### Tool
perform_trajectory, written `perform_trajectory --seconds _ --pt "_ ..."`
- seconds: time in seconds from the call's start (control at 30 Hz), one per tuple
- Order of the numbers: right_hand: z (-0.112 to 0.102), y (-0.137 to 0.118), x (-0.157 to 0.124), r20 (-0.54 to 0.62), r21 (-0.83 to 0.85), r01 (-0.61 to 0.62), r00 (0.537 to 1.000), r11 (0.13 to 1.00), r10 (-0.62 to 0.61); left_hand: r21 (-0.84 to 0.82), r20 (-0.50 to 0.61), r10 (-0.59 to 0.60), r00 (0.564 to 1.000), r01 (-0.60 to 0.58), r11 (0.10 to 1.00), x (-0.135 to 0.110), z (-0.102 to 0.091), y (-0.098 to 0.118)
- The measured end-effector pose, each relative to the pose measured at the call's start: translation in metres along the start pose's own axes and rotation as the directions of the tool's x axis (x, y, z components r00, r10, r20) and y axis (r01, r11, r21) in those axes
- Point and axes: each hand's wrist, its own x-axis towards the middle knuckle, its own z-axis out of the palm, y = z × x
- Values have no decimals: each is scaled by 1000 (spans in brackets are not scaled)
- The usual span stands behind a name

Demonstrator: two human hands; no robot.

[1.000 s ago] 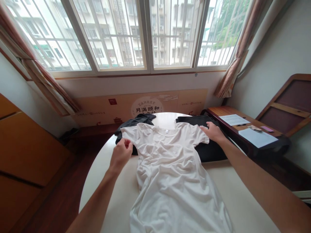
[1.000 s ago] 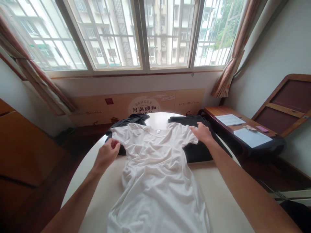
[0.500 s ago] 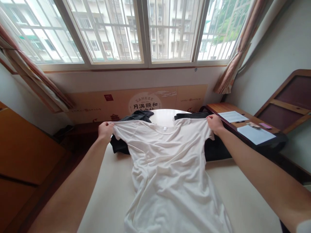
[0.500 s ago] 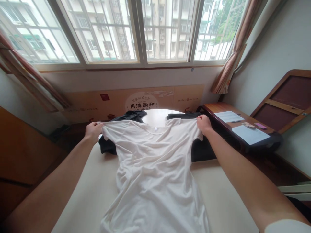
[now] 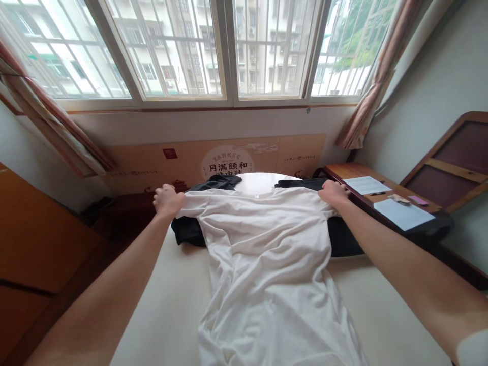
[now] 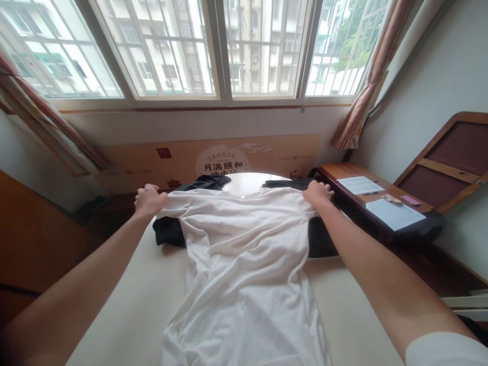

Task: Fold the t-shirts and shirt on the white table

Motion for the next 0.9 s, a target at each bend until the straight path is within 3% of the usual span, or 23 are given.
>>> perform_trajectory --seconds 0.07,0.13,0.2,0.3,0.47,0.6,0.9 --pt "4 -26 -4 70 -48 93 993 994 -90 47 52 190 980 -193 980 -3 7 25" --pt "10 -51 -8 159 -54 198 969 979 -187 85 188 376 907 -396 914 -6 17 51" --pt "18 -70 -11 228 -38 239 947 970 -225 104 338 438 833 -496 862 -8 28 73" --pt "29 -84 -13 300 -26 247 926 969 -228 93 453 438 777 -529 843 -7 40 89" --pt "37 -85 -9 241 51 265 933 963 -269 102 378 455 806 -525 845 -2 43 86" --pt "46 -87 -11 195 104 203 956 974 -220 120 324 419 848 -476 871 -3 44 78" --pt "65 -76 -17 115 187 114 984 976 -137 79 239 346 907 -373 924 -32 67 60"
